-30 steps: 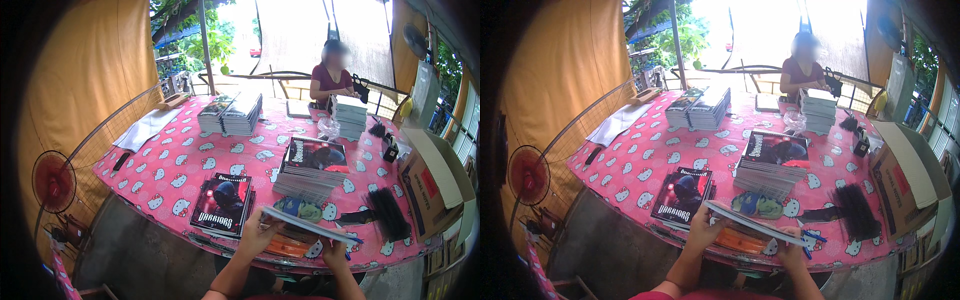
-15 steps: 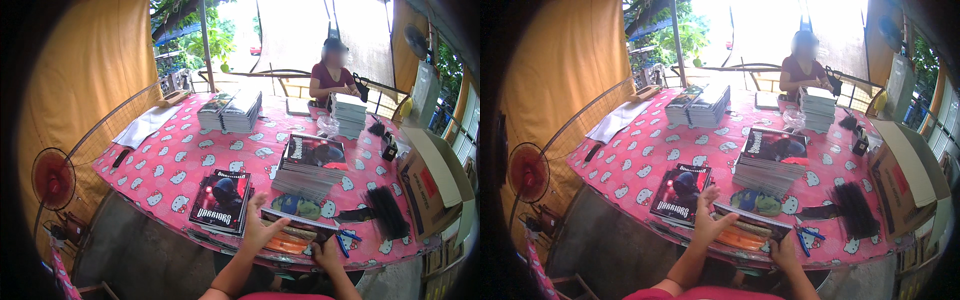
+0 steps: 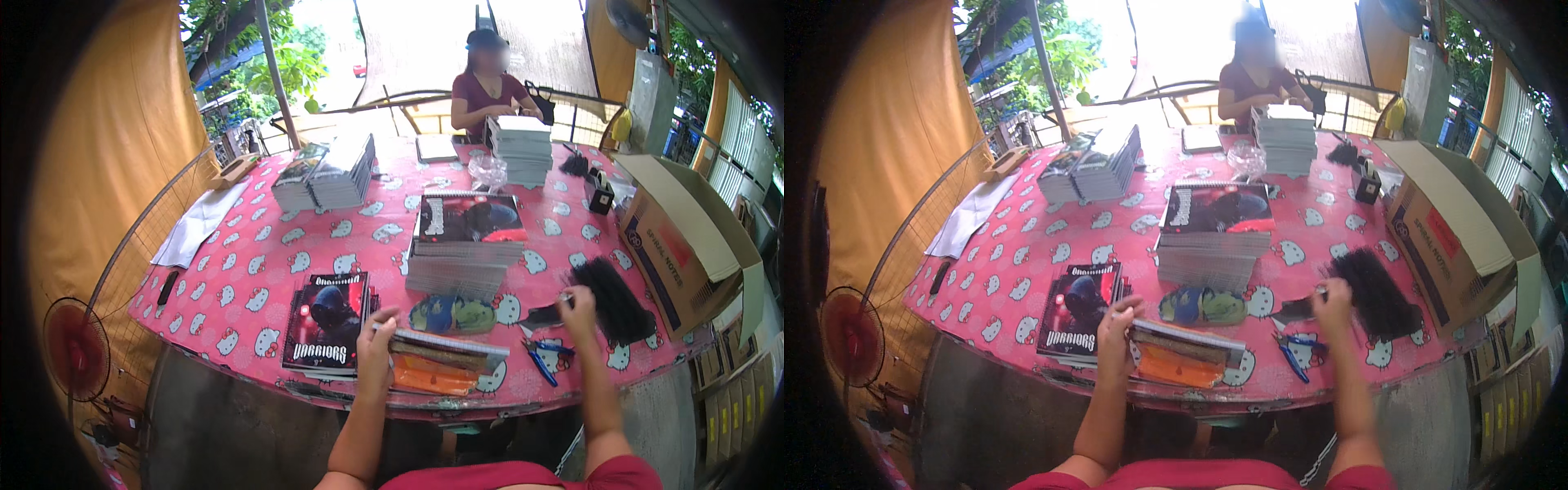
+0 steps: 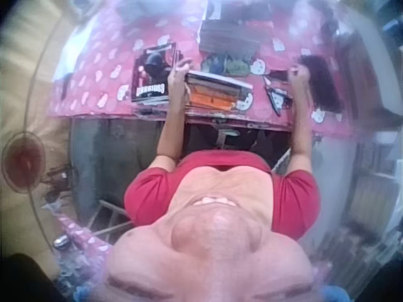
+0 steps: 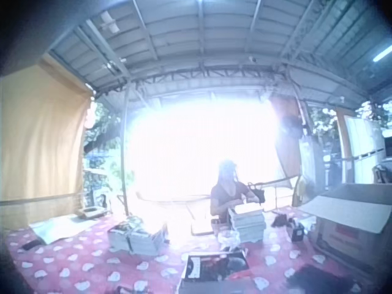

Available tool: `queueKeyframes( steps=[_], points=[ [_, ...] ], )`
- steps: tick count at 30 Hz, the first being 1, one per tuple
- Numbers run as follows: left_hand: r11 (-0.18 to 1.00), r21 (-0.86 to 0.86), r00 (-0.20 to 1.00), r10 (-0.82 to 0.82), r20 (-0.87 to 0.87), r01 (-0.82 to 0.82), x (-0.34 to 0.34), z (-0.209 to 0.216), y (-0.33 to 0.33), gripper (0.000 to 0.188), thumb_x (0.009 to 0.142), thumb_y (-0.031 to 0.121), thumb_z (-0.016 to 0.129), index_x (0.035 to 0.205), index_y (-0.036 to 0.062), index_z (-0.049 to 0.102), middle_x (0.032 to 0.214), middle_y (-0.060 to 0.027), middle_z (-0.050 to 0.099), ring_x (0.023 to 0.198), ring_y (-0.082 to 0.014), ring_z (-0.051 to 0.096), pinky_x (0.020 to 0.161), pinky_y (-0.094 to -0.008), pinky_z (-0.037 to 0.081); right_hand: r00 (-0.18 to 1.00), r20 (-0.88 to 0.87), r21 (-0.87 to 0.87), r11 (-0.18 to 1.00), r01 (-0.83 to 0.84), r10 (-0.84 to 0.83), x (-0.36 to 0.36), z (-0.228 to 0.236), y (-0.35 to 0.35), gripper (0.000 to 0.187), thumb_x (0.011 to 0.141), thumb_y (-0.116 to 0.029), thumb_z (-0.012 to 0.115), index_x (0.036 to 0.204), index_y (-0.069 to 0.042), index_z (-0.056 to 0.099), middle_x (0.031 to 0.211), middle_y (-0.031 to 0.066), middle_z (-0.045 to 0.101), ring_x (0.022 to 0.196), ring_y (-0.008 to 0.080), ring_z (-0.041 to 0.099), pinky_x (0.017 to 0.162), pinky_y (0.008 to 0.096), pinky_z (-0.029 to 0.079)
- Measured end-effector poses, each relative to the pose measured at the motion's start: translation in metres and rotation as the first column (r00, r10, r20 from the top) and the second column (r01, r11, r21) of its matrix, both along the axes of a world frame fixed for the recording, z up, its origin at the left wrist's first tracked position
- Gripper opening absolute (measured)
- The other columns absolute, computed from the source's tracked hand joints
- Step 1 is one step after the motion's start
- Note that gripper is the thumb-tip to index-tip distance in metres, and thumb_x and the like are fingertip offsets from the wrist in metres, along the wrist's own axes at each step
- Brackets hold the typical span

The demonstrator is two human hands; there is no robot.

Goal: The person assembles spiral notebooks by inserting a plastic spiral coil through the punched holes of the paper stacks and covers, then uses shears to trim the excess coil at the ends.

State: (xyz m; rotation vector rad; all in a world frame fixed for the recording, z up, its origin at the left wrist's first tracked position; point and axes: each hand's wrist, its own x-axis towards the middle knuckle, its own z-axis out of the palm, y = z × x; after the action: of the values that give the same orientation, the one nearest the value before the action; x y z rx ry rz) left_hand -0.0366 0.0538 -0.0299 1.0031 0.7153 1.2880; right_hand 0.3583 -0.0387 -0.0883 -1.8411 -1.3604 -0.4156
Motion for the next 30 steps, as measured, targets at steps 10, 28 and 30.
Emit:
queueKeyframes(
  steps=[10, 28, 30],
  points=[
    [0.587, 0.778, 0.512, 0.608, -0.607, 0.226, 0.033, 0.066, -0.056, 0.071, 0.076, 0.039, 0.070, 0.135, 0.0095, 0.044, 0.149, -0.0181, 0.027, 0.140, -0.0325, 0.023, 0.107, -0.0640, -0.002, 0.982, -0.039, -0.360, 0.919, 0.158, -0.184, 0.040, 0.030, 0.010, 0.019, 0.075, -0.010, 0.071, 0.090, -0.002, 0.062, 0.094, 0.0196, 0.058, 0.093, 0.0385, 0.059, 0.080, 0.0456, 0.048],
    [0.519, 0.778, 0.749, 0.340, -0.569, 0.355, 0.063, 0.046, -0.034, 0.017, 0.071, 0.023, 0.078, 0.076, 0.0095, 0.070, 0.074, -0.0026, 0.067, 0.072, -0.0184, 0.062, 0.083, -0.0362, 0.039, 0.838, -0.383, 0.041, 0.913, -0.405, 0.389, -0.140, 0.116, -0.063, 0.024, 0.072, 0.004, 0.071, 0.095, -0.001, 0.068, 0.091, 0.0071, 0.063, 0.082, 0.0145, 0.060, 0.069, 0.0268, 0.047],
    [0.511, 0.788, 0.745, 0.362, -0.560, 0.344, 0.062, 0.044, -0.035, 0.016, 0.070, 0.021, 0.080, 0.076, 0.0082, 0.071, 0.073, -0.0036, 0.068, 0.070, -0.0172, 0.061, 0.081, -0.0351, 0.039, 0.824, -0.372, -0.014, 0.885, -0.466, 0.428, -0.142, 0.117, -0.064, 0.023, 0.071, 0.004, 0.071, 0.094, -0.001, 0.068, 0.090, 0.0072, 0.063, 0.082, 0.0158, 0.060, 0.070, 0.0272, 0.047]
  ],
)
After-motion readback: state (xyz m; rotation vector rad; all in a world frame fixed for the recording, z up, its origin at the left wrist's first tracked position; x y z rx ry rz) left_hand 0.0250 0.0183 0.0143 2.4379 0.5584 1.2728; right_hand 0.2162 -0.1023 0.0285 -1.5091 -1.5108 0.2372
